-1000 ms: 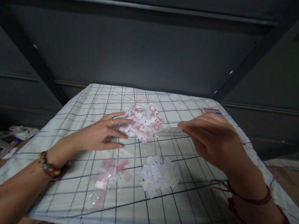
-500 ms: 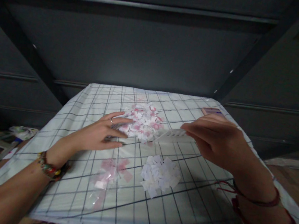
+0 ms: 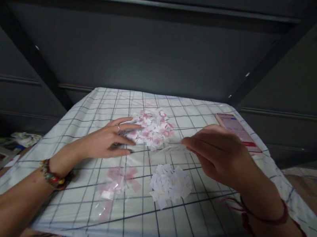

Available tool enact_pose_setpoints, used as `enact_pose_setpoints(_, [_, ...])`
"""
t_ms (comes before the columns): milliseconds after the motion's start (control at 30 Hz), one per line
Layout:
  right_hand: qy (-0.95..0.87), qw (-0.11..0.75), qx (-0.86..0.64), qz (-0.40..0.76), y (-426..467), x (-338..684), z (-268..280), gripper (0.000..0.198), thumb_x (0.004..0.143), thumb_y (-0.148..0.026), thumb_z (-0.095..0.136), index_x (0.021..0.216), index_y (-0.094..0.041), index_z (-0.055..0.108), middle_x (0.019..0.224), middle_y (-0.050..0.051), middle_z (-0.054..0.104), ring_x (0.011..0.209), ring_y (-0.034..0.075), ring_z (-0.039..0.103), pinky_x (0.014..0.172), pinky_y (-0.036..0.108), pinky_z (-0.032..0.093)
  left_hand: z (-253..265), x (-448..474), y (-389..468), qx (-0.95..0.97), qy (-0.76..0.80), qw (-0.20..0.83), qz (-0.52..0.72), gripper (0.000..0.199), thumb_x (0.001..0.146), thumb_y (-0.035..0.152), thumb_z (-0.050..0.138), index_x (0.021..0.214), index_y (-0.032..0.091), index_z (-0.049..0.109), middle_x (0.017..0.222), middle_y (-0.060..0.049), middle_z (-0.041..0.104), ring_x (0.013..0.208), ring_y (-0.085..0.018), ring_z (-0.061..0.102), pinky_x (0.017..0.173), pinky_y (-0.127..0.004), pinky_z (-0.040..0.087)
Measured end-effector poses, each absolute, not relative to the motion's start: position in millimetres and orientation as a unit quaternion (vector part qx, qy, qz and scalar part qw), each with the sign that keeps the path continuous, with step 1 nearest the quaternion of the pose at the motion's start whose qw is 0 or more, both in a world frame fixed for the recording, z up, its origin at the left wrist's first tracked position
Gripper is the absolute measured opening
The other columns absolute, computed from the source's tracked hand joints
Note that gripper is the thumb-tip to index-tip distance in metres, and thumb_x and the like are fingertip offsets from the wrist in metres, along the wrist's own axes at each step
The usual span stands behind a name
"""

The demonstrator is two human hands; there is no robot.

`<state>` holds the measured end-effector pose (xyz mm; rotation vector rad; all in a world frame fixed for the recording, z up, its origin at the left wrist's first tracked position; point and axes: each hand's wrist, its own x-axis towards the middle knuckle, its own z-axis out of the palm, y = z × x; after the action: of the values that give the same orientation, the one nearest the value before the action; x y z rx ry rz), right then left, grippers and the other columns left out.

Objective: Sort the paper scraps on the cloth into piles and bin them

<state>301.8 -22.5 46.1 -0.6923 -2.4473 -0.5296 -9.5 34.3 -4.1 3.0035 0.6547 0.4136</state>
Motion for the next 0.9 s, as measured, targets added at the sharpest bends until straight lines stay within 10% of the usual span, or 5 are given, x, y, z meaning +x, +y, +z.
enact_pose_setpoints(900, [-0.919, 0.314, -0.188, -0.147, -33, 284, 44, 0.019, 0.083, -0.002, 0.043, 0.086, -0.013, 0.058, 0.069, 0.002, 0.064, 0.063, 0.012, 0.054, 0.065, 0.030, 0.048, 3, -5, 33, 0.968, 0.217, 0.021, 0.127, 0.022, 0.087, 0.033, 0.055, 0.100, 0.021, 0.068, 0.137, -0.009, 0.045, 0.132, -0.025, 0.030, 0.110, -0.048, 0.023])
